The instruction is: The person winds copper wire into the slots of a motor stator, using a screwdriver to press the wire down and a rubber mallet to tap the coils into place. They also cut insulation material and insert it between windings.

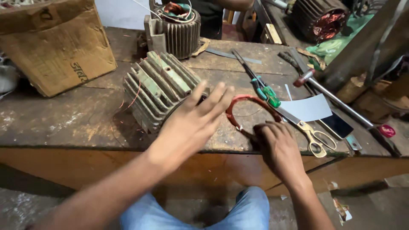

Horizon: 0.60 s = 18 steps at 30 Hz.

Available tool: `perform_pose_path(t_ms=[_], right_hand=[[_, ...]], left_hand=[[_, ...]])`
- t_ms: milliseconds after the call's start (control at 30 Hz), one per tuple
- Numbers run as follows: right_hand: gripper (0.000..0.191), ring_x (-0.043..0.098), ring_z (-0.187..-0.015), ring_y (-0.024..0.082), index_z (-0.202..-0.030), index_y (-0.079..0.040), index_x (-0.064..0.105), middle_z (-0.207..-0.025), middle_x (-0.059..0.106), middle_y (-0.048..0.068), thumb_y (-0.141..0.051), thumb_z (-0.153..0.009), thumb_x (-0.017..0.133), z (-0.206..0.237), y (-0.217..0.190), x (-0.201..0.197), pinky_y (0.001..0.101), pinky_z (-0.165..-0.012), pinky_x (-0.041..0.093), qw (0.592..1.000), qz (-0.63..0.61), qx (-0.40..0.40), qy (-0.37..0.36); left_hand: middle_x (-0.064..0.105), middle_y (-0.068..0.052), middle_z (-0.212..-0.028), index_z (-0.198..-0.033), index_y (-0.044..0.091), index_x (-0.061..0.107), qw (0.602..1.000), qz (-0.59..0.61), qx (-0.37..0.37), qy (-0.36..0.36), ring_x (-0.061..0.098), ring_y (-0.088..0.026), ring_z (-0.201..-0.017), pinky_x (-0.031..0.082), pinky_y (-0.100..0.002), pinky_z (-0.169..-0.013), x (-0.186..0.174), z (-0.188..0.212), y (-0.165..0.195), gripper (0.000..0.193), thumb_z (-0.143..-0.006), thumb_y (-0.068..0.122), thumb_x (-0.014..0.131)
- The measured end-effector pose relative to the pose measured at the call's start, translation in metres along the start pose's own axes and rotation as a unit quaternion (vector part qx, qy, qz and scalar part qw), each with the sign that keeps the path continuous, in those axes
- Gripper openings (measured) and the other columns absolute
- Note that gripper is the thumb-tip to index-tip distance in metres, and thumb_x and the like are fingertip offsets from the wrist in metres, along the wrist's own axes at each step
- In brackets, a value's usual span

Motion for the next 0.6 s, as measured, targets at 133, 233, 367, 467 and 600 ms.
perform_pose_path(t_ms=[133,233,367,467,600], right_hand=[[0.025,0.066,-0.107,0.032,-0.111,-0.005,0.064,-0.102,0.069,0.013,-0.013,-0.088,0.065,0.036,-0.010,-0.017,0.0482,-0.104,0.046,0.999,0.031,-0.019,-0.002],[0.024,0.067,-0.093,0.032,-0.109,-0.006,0.067,-0.091,0.069,0.013,-0.017,-0.088,0.069,0.072,-0.003,-0.030,0.0436,-0.091,0.051,0.995,-0.018,0.063,-0.070],[0.026,0.072,-0.082,0.028,-0.105,-0.006,0.073,-0.088,0.074,0.011,-0.017,-0.083,0.069,0.133,0.030,-0.068,0.0377,-0.072,0.056,0.966,-0.121,0.212,-0.081],[0.021,0.072,-0.087,0.024,-0.105,-0.007,0.071,-0.090,0.075,0.008,-0.016,-0.101,0.052,0.195,0.078,-0.102,0.0338,-0.082,0.054,0.850,-0.349,0.389,0.072],[0.022,0.066,-0.082,0.022,-0.106,-0.005,0.070,-0.086,0.068,0.006,-0.018,-0.102,0.052,0.260,0.128,-0.104,0.0330,-0.077,0.050,0.691,-0.486,0.479,0.236]], left_hand=[[0.055,-0.014,-0.143,-0.108,0.012,0.075,0.993,0.007,0.032,-0.116,0.046,-0.027,-0.138,0.031,-0.053,-0.116,0.029,-0.032,-0.019,0.026,-0.087,0.022,0.062],[0.057,-0.023,-0.133,-0.118,0.012,0.074,0.976,0.114,-0.095,-0.162,0.050,-0.036,-0.125,0.037,-0.057,-0.105,0.029,-0.049,-0.047,0.033,-0.089,0.019,0.060],[0.057,-0.024,-0.135,-0.113,0.023,0.076,0.950,0.254,-0.129,-0.124,0.053,-0.041,-0.122,0.041,-0.054,-0.103,0.011,-0.049,-0.042,0.031,-0.089,0.011,0.061],[0.058,-0.022,-0.139,-0.105,0.022,0.073,0.969,0.220,-0.111,0.008,0.054,-0.039,-0.128,0.042,-0.049,-0.108,-0.004,-0.026,-0.009,0.022,-0.086,0.013,0.063],[0.056,-0.021,-0.138,-0.134,0.014,0.066,0.951,0.275,-0.121,0.067,0.053,-0.036,-0.130,0.040,-0.052,-0.111,0.005,0.010,0.046,0.040,-0.094,0.010,0.062]])
Point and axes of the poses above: each hand's wrist, its own z-axis away from the middle knuckle, its own x-axis out of the palm, y = z × x, the point moved 4 cm from there along -z, towards the middle knuckle
